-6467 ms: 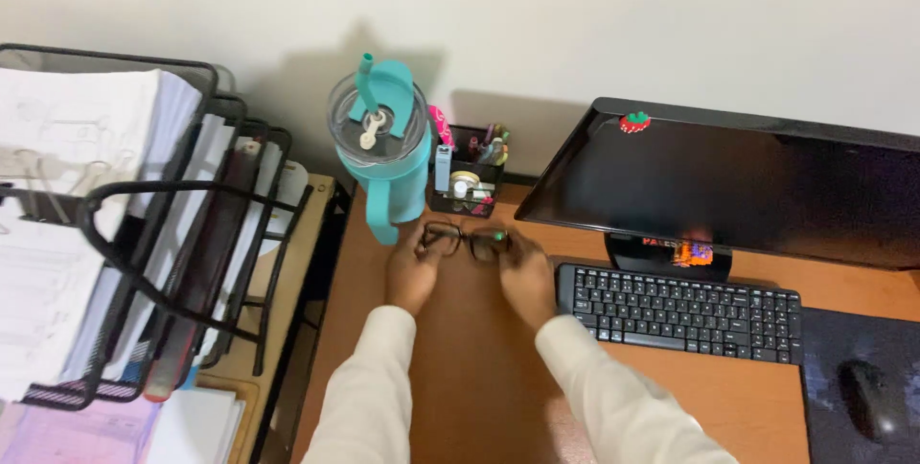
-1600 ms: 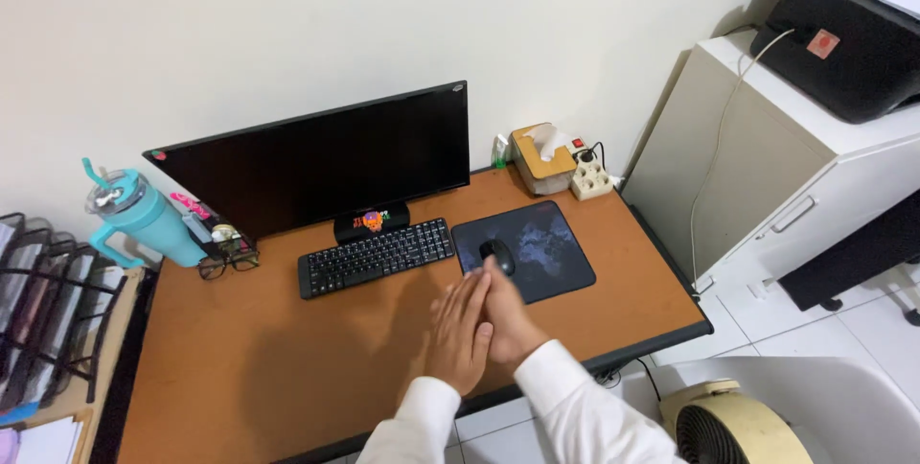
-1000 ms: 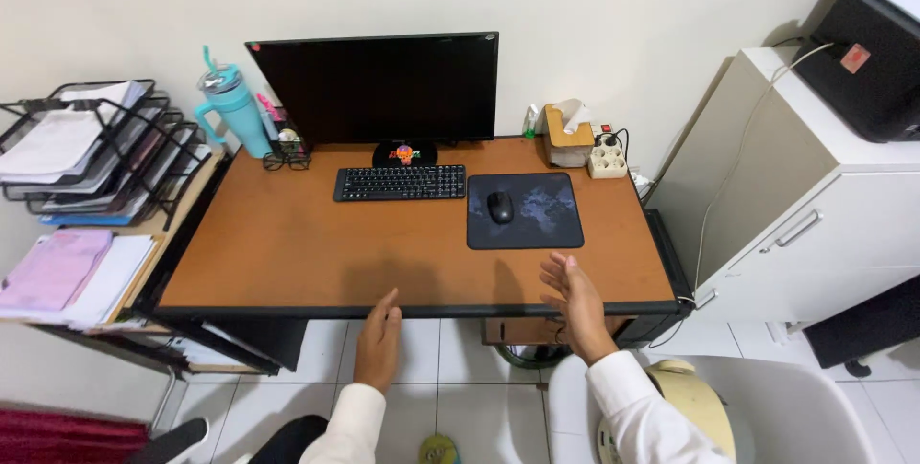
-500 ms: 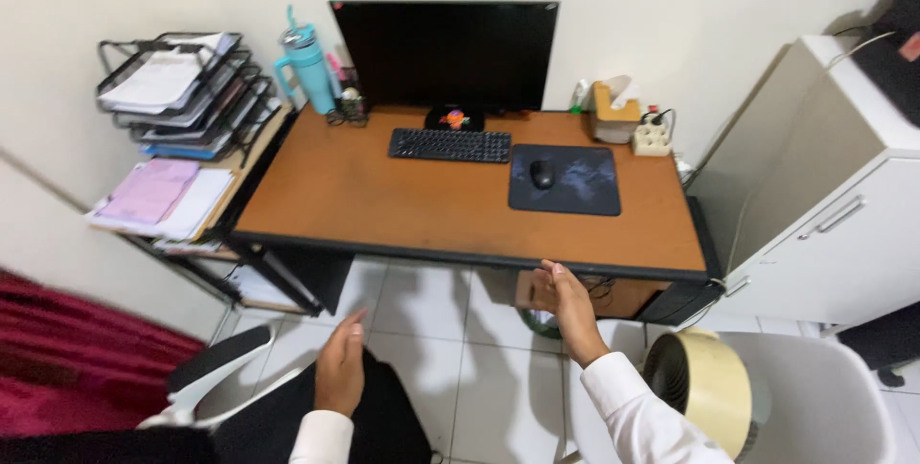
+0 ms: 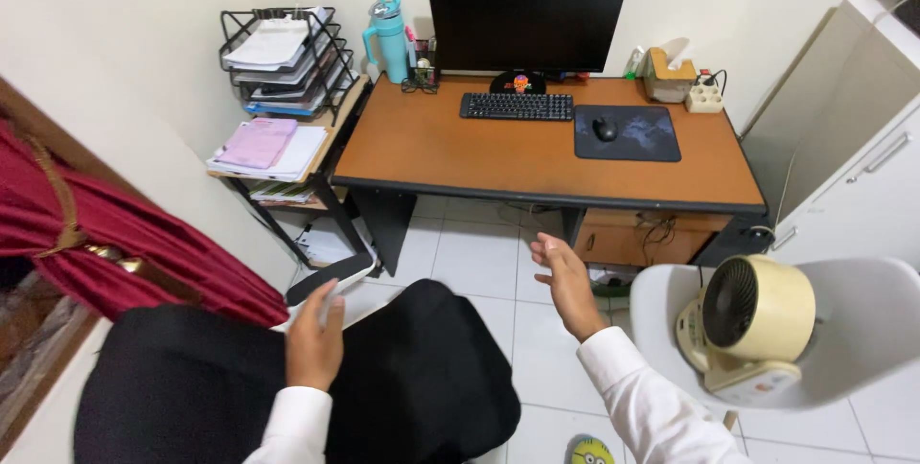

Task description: The person is tidying up a desk by organizing items like a mouse pad, keyboard, sticky notes, and a chair.

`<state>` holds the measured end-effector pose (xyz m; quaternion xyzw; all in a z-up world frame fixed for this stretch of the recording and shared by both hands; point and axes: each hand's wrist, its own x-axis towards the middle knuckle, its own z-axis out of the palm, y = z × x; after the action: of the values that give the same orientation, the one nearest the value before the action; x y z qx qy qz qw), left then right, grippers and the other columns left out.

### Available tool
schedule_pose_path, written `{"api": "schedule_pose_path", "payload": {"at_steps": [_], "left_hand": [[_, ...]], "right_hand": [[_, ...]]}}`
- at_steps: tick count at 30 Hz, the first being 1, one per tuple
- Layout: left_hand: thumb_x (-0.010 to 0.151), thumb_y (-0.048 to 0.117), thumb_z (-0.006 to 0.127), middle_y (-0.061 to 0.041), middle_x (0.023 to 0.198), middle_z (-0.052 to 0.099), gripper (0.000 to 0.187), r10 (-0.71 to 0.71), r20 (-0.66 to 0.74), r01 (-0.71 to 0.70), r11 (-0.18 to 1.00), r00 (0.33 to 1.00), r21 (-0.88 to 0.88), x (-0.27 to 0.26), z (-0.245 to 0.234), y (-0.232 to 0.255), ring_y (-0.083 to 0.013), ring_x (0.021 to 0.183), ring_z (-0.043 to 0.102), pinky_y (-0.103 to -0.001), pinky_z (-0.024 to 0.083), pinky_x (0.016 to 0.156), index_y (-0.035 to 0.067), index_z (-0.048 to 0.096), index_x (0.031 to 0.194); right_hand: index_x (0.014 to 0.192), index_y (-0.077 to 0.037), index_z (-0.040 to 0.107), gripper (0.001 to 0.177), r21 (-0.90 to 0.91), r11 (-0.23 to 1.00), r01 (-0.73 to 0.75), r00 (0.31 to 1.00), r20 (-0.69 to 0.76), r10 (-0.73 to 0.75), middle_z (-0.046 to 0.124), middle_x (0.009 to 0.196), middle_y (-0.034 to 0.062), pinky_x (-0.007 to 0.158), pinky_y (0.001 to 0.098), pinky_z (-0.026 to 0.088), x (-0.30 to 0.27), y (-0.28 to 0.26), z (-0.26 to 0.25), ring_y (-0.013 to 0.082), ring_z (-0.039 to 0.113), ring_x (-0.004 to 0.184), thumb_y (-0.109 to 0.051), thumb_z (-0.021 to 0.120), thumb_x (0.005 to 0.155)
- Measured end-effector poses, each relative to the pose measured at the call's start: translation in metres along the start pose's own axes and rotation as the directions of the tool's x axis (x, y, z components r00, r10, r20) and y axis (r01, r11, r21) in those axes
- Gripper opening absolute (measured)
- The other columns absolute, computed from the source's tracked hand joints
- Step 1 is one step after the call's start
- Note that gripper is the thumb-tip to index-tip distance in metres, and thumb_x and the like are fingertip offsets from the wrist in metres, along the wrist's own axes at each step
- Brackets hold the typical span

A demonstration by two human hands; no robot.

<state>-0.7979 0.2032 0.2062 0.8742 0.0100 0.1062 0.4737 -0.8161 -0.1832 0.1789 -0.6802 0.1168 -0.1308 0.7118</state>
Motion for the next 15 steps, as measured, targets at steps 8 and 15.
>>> {"api": "schedule_pose_path", "payload": {"at_steps": [8,15], "left_hand": [[0.074,0.060,0.078,-0.018,0.158,0.043,0.090,-0.200,-0.345,0.394,0.590,0.917,0.705,-0.027,-0.183,-0.138,-0.0402,0.141,0.047,-0.060,0.041,0.107,0.028,0.048,0.152],[0.057,0.065,0.088,-0.031,0.157,0.036,0.135,-0.551,-0.259,0.584,0.569,0.793,0.579,-0.056,-0.211,-0.212,-0.0505,0.135,0.050,-0.057,0.044,0.111,0.044,0.015,0.168]], "right_hand": [[0.137,-0.007,0.059,0.046,-0.202,0.970,-0.137,0.973,0.157,0.170,0.071,0.109,0.0078,0.079,0.0317,0.057,-0.099,0.001,0.103,0.0171,0.070,0.096,-0.028,0.062,0.096],[0.129,-0.005,0.061,0.039,-0.279,0.936,-0.213,0.863,0.396,0.314,0.070,0.099,0.0037,0.071,0.0290,0.053,-0.150,0.035,0.122,0.0129,0.067,0.082,-0.023,0.064,0.095]]}}
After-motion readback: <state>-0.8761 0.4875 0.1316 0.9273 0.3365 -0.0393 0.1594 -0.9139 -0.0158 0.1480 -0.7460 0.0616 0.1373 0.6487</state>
